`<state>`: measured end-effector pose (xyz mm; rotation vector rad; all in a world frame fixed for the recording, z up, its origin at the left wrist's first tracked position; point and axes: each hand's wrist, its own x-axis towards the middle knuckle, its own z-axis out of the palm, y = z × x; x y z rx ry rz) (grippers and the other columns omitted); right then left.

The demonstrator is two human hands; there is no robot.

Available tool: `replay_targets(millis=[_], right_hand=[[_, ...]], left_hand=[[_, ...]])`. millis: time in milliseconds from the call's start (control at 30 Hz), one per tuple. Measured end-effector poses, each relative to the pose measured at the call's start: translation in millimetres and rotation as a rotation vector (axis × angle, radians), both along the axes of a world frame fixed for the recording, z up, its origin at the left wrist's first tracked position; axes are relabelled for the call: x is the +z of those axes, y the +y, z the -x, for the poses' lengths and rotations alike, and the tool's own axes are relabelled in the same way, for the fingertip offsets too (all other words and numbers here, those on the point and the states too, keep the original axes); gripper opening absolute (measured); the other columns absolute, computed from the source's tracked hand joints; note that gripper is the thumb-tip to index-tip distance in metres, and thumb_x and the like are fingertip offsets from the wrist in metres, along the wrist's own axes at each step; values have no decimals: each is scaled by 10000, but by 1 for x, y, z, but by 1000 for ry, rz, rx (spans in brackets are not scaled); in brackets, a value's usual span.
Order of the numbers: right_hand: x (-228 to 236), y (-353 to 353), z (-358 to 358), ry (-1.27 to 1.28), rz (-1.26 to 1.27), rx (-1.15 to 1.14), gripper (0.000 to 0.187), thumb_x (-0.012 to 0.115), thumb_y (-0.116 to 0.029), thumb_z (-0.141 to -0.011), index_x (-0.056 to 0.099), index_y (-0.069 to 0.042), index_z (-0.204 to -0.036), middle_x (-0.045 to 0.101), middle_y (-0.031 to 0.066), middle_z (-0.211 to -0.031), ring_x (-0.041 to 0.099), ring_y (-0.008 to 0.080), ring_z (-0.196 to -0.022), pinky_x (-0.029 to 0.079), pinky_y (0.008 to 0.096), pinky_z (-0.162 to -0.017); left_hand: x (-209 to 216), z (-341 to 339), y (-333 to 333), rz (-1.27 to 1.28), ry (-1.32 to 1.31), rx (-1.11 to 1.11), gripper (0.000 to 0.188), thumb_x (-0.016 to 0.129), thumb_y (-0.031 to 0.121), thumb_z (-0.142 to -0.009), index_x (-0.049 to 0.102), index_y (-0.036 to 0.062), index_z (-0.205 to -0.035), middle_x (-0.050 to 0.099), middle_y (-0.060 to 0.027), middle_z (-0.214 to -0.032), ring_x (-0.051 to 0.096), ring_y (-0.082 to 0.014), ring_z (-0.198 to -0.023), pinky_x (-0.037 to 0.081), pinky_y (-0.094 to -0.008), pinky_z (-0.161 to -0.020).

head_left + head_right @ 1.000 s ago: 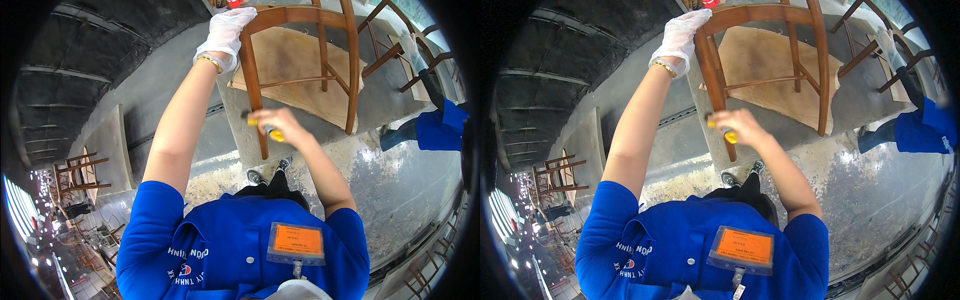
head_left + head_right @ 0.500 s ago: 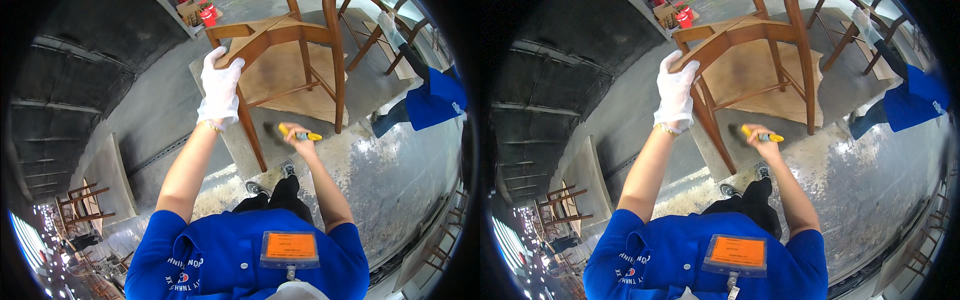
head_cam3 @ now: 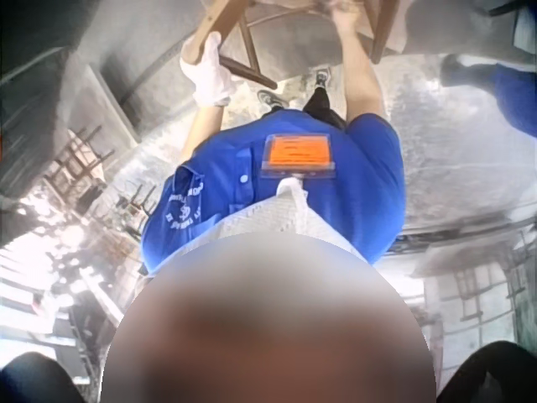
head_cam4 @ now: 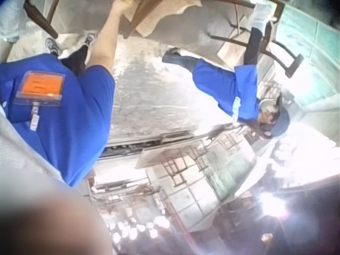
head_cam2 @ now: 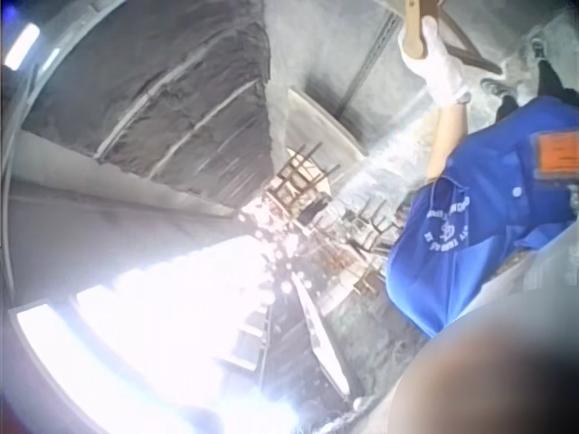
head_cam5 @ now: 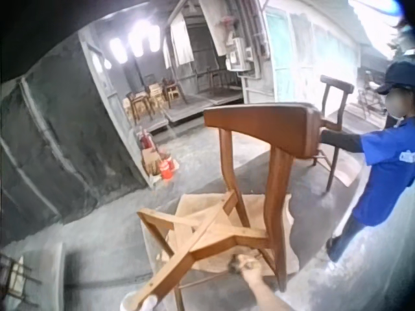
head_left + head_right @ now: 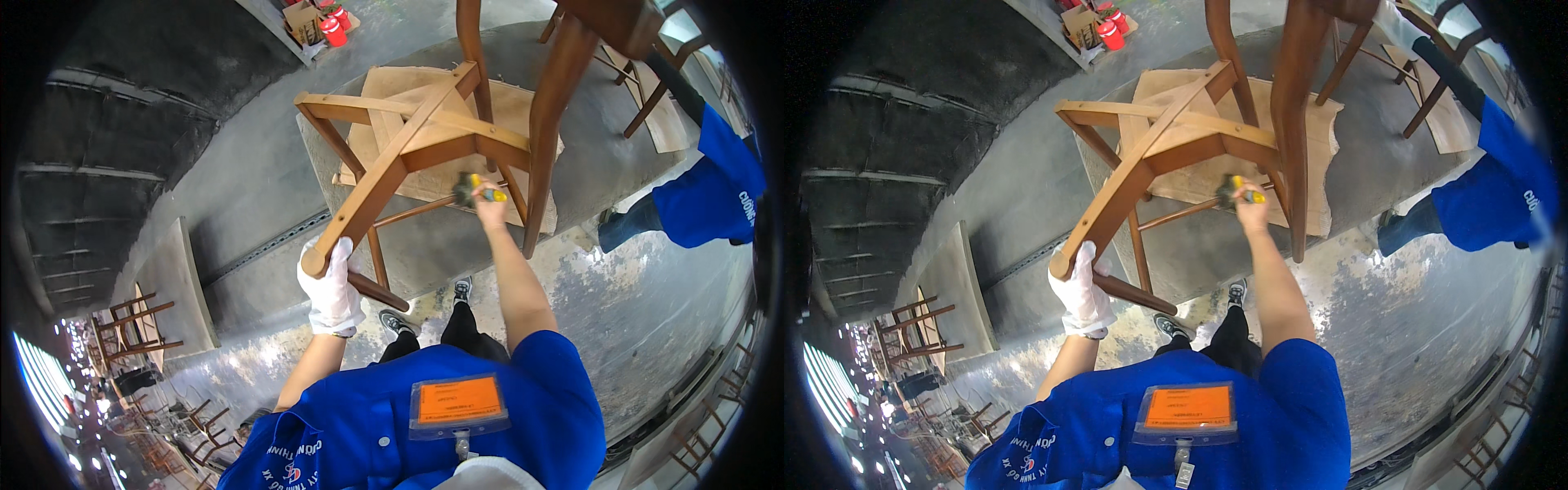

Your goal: The person applies a finish to a wooden chair using a brush. They hold the chair with one hand and brush the legs, seat, and backrest with the other, rotating the chair to reach all surfaces.

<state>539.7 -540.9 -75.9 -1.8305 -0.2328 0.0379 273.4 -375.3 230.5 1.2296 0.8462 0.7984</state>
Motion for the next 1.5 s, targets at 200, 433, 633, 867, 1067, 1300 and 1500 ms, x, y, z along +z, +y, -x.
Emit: replay_targets(millis=[200,433,633,867,1067,1300,1500], right_hand=[[54,-78,21,-430,286,250,248,674,105,-745,666,-99,-887,718,167,-1402,709,425,-1236,557,410,-1064],[59,-116,76,-167,176,430,208,658,113,-760,719,-61,-855,729,264,-1344,723,413,-1251,573,416,-1048],[51,-136,97,-100,222,506,239,683,146,-765,742,-62,-867,753,260,-1280,741,405,-1209,591,400,-1003],[43,-135,108,-87,230,465,210,682,136,-801,735,-55,-868,758,255,-1266,745,410,-1193,593,407,-993],[37,-136,120,-67,300,486,230,687,149,-794,740,-61,-870,758,260,-1279,743,408,-1201,585,414,-1010],[39,-137,135,4,347,452,217,702,168,-787,750,-28,-865,769,248,-1227,743,391,-1201,574,396,-1028],[41,-112,142,232,226,412,200,749,143,-873,702,-48,-911,735,208,-1359,699,282,-1255,542,384,-1059]], left_hand=[[2,4,-11,-50,27,21,255,824,115,-959,679,-19,-1119,686,-38,-820,607,-117,-635,475,-267,-601],[26,-51,40,-39,-48,-22,153,849,103,-940,726,21,-977,668,-5,-752,568,-90,-579,445,-262,-561],[13,-63,62,-2,-113,-108,220,886,124,-927,720,8,-1012,682,-5,-814,583,-77,-623,463,-249,-594],[-32,-32,71,-64,-126,-159,283,884,102,-919,710,-18,-1105,718,-38,-858,648,-100,-700,535,-265,-668],[-94,-42,113,-144,-47,-162,382,938,153,-855,693,10,-1111,734,-40,-892,682,-127,-773,572,-295,-733],[-149,-47,118,-215,20,-231,421,949,168,-869,648,14,-1119,755,-73,-990,722,-148,-884,597,-327,-790],[-175,-43,127,-273,461,-392,398,874,303,-937,709,26,-1169,787,-94,-1000,761,-193,-921,600,-347,-849]])
